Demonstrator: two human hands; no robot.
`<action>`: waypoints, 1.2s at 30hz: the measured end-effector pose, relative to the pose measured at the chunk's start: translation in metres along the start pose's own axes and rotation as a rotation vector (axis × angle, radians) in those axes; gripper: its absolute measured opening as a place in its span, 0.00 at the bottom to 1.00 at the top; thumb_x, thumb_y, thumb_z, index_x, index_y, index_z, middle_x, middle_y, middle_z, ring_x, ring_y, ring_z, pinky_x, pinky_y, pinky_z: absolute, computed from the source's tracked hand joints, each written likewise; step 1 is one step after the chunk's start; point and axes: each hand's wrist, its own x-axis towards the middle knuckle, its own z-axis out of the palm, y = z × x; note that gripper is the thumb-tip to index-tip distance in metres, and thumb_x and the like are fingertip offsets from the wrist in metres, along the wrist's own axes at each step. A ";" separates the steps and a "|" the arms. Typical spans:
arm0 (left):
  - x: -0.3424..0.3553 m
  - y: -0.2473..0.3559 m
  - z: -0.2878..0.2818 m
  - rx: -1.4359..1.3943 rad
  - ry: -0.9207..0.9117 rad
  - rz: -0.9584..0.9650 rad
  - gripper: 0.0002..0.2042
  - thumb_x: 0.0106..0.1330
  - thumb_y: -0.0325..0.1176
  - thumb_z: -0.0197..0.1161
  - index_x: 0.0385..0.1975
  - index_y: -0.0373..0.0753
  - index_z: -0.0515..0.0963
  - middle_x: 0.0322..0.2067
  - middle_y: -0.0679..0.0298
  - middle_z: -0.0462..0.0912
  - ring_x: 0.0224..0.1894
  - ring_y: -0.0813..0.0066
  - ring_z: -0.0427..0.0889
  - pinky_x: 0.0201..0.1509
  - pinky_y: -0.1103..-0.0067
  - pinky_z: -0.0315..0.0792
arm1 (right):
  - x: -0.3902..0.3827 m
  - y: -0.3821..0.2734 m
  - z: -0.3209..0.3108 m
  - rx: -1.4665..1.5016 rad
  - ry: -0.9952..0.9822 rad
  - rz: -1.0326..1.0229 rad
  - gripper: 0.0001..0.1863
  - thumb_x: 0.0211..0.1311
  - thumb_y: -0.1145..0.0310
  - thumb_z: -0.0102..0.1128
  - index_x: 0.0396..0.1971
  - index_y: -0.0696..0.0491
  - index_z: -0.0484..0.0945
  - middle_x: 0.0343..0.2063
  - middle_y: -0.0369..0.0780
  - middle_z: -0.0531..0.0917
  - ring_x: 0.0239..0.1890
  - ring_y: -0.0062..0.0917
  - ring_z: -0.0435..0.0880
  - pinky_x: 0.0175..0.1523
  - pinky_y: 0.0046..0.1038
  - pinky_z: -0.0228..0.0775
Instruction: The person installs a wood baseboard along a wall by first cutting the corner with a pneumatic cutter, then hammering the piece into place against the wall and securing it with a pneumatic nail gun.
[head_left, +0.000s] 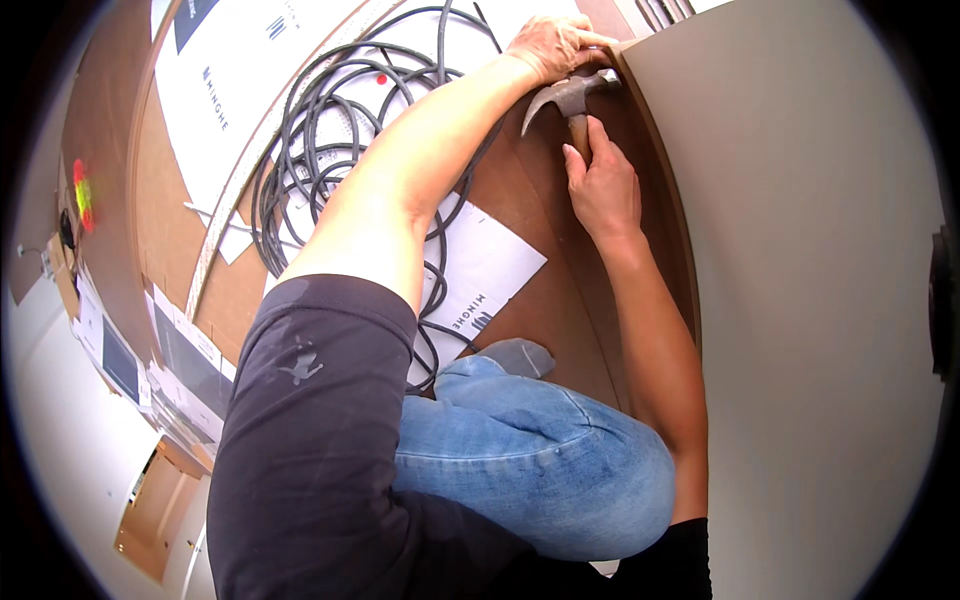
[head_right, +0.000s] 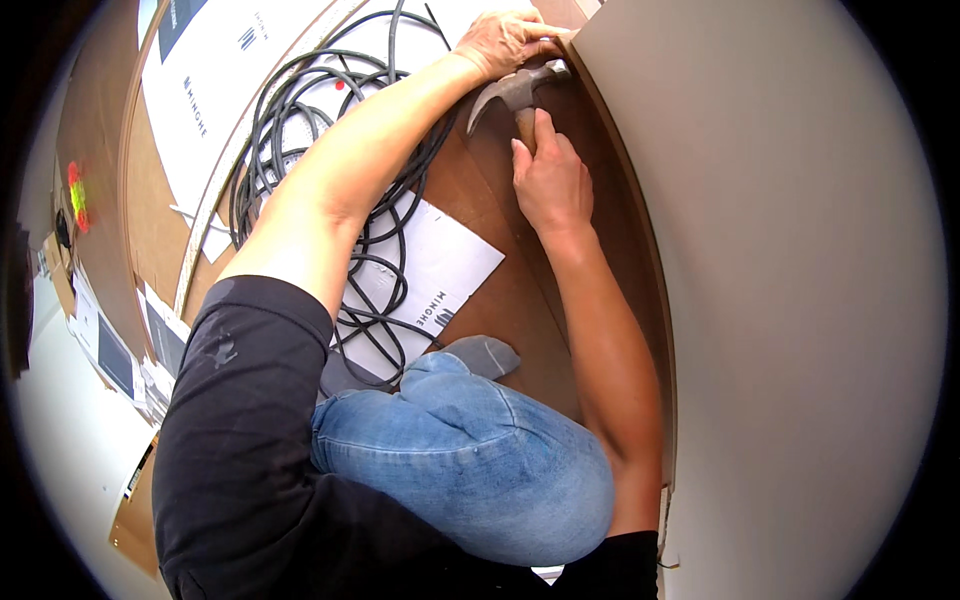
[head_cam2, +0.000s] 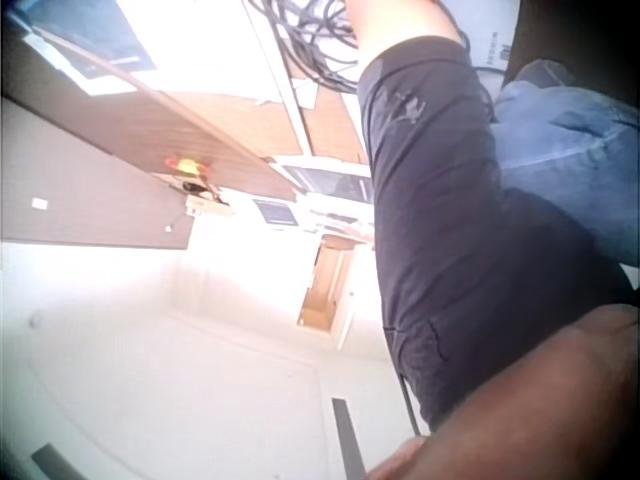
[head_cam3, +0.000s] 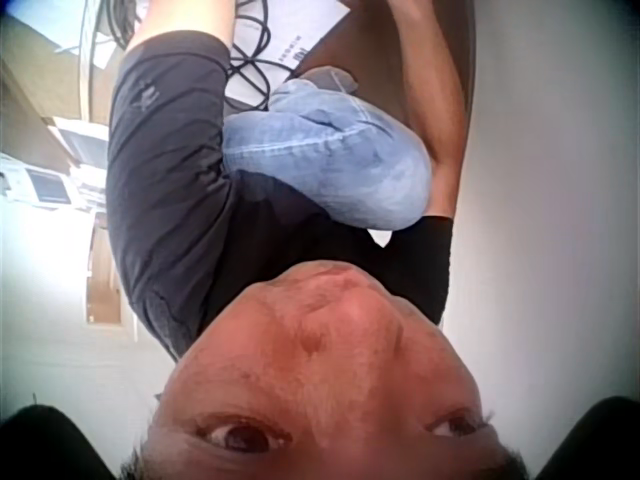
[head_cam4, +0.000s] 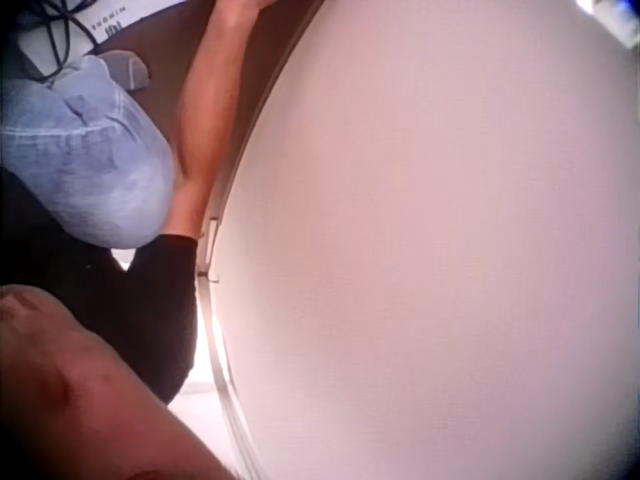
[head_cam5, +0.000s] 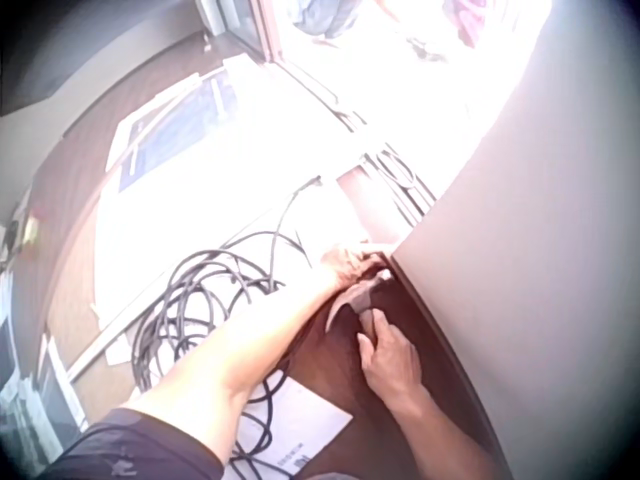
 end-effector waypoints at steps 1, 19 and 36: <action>0.000 -0.003 0.001 -0.003 0.022 0.025 0.13 0.69 0.54 0.63 0.49 0.67 0.87 0.40 0.72 0.85 0.45 0.66 0.85 0.51 0.69 0.76 | 0.001 0.000 0.000 0.013 0.006 -0.015 0.24 0.70 0.62 0.63 0.62 0.52 0.74 0.43 0.54 0.85 0.46 0.54 0.84 0.50 0.48 0.76; -0.013 -0.015 -0.009 0.036 0.058 0.024 0.13 0.69 0.51 0.65 0.48 0.60 0.88 0.37 0.67 0.85 0.42 0.62 0.85 0.50 0.67 0.77 | -0.081 0.005 0.009 0.182 -0.007 -0.033 0.27 0.71 0.61 0.61 0.66 0.56 0.71 0.45 0.56 0.83 0.48 0.54 0.83 0.51 0.46 0.77; 0.034 -0.021 0.001 -0.013 -0.358 0.189 0.13 0.69 0.43 0.69 0.40 0.38 0.83 0.41 0.59 0.84 0.41 0.60 0.82 0.48 0.68 0.75 | -0.512 0.100 -0.043 0.201 0.099 0.924 0.32 0.71 0.50 0.57 0.69 0.49 0.67 0.53 0.53 0.83 0.52 0.51 0.83 0.56 0.46 0.77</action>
